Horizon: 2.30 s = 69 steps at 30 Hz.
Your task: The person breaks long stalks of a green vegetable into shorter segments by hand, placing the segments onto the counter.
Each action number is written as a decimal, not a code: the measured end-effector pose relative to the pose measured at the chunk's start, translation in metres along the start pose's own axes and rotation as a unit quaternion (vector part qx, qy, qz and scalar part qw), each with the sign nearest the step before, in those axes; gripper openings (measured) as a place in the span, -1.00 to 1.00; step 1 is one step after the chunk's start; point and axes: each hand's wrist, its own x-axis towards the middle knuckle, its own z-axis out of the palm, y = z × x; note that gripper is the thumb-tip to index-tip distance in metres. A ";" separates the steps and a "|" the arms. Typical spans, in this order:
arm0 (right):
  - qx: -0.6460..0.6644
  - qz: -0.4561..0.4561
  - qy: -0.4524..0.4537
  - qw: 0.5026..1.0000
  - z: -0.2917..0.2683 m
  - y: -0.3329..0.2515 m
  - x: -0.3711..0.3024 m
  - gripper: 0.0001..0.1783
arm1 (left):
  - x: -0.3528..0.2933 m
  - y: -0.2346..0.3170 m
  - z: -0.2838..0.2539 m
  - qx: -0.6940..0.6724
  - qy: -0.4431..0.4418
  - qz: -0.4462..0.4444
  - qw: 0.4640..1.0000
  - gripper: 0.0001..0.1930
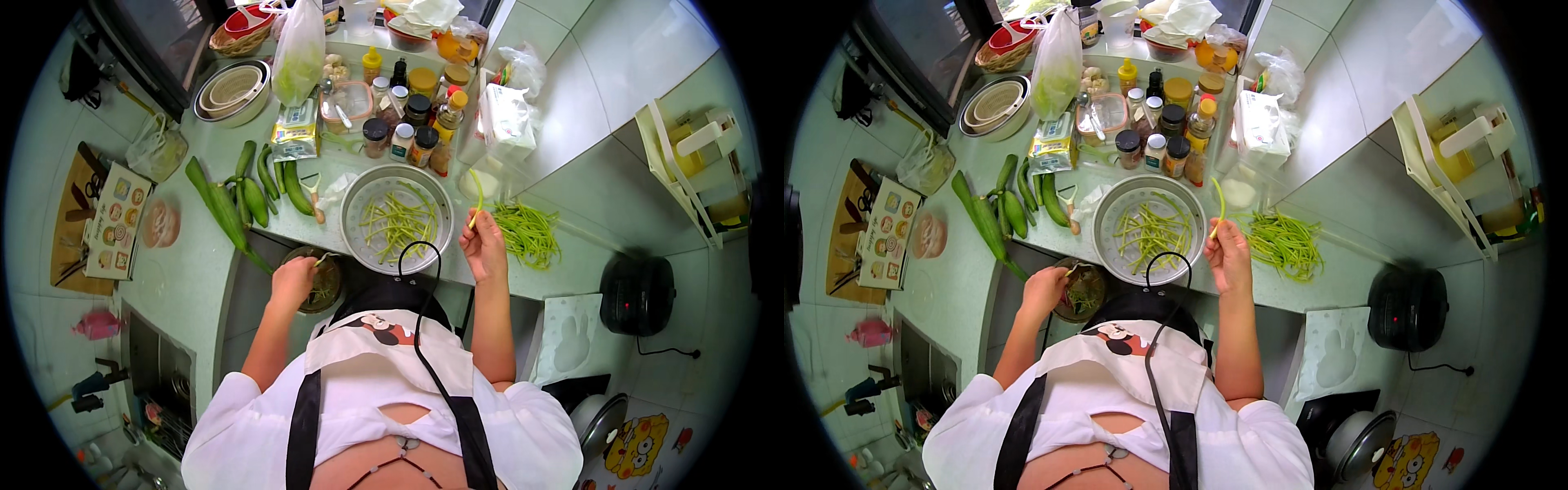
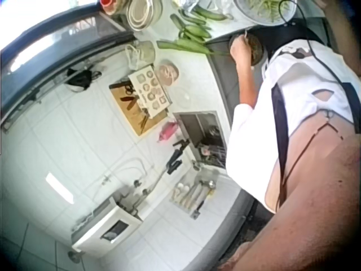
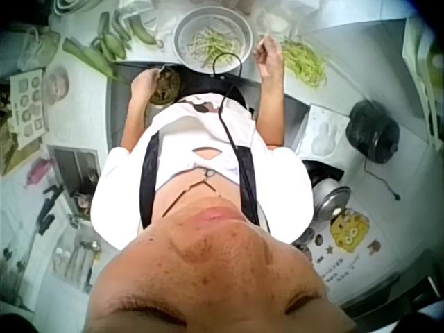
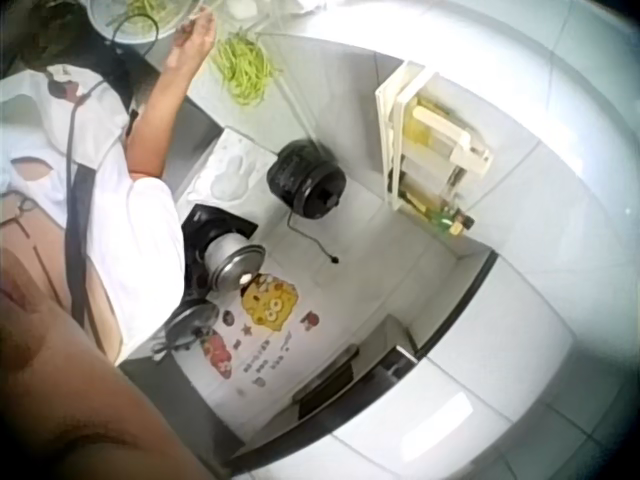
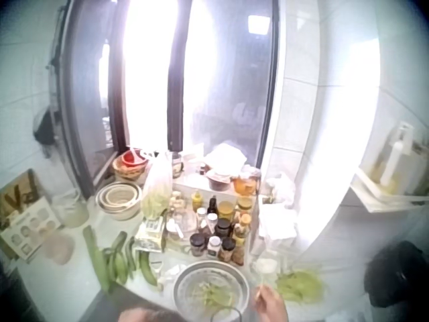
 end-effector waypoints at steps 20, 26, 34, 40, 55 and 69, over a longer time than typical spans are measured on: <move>-0.199 -0.008 -0.009 0.980 0.021 0.019 -0.021 -0.87 | 0.024 0.063 -0.008 -0.134 0.099 0.106 0.980 -0.82; -0.243 -0.008 -0.037 0.969 0.046 0.024 -0.031 -0.85 | 0.034 0.129 -0.025 -0.204 0.144 0.233 0.940 -0.82; -0.198 0.002 -0.038 0.979 0.050 0.017 -0.032 -0.85 | 0.033 0.135 -0.017 -0.173 0.118 0.263 0.942 -0.86; -0.132 0.017 -0.040 0.990 0.042 -0.002 -0.023 -0.84 | 0.033 0.138 -0.015 -0.173 0.129 0.283 0.934 -0.91; -0.498 -0.268 -0.137 0.813 0.064 0.020 -0.064 -0.89 | 0.048 0.136 -0.015 -0.439 0.133 0.086 0.885 -0.77; -0.509 -0.258 0.046 0.820 0.054 0.033 -0.037 -0.91 | 0.025 0.139 -0.015 -0.389 0.009 0.169 0.906 -0.78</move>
